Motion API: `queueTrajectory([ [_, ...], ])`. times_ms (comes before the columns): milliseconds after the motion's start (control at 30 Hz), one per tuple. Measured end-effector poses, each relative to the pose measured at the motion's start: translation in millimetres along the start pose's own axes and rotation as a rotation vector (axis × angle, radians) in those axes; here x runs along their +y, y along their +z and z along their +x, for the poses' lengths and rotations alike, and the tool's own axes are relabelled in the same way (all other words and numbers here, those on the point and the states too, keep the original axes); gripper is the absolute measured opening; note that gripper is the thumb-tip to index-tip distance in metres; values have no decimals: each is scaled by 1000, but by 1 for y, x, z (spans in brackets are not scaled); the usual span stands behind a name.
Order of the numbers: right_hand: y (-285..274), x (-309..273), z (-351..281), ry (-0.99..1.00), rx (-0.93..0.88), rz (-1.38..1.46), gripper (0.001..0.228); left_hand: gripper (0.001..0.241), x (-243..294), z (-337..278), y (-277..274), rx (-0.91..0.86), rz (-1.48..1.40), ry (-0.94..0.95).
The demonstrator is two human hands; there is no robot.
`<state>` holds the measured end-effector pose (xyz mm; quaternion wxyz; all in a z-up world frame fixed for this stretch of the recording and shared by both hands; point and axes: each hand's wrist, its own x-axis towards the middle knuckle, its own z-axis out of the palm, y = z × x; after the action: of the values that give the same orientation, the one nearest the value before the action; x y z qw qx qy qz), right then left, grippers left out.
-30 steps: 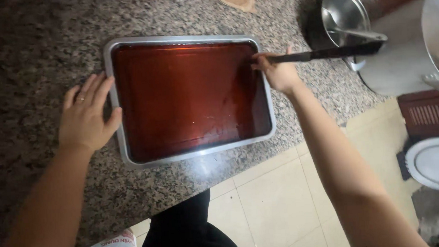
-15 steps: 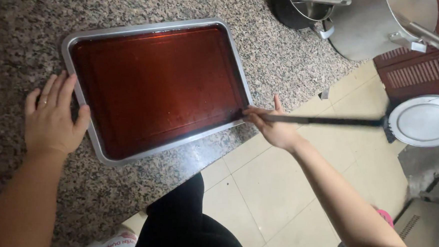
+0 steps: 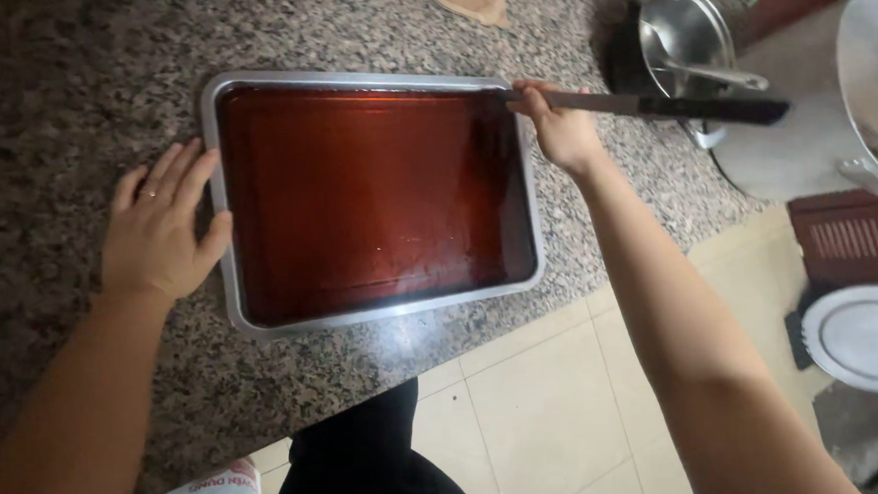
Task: Slicing a tray of set jelly or caramel into small squares using a kitchen knife.
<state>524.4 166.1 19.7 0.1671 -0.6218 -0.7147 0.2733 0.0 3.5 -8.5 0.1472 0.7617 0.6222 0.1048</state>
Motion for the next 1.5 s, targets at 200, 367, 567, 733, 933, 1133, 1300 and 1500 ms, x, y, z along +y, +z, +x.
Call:
queueTrajectory([
  [200, 11, 10, 5, 96, -64, 309, 34, 65, 4, -3, -3, 26, -19, -3],
  [367, -3, -53, -70, 73, -87, -143, 35, 67, 4, -2, -4, 26, -21, 16],
  [567, -2, -61, -188, 50, -145, -216, 36, 68, -2, -4, 8, 47, 5, 33],
  [733, -7, -72, -245, 144, -284, -383, 38, 69, -11, -4, 25, 67, 126, 17],
  [933, -19, -68, -205, 114, -289, -99, 44, 68, -8, -2, 14, 78, 87, 35],
  [1133, -34, -73, -99, 141, -96, 57, 42, 65, 1, -3, -3, 19, -24, 14],
  [1300, -2, 2, -7, 10, -3, 429, 32, 65, 0, -4, -1, 65, -26, 35],
  [1500, 7, 3, 6, 170, -36, 395, 31, 65, 3, -5, -6, 64, -49, 39],
])
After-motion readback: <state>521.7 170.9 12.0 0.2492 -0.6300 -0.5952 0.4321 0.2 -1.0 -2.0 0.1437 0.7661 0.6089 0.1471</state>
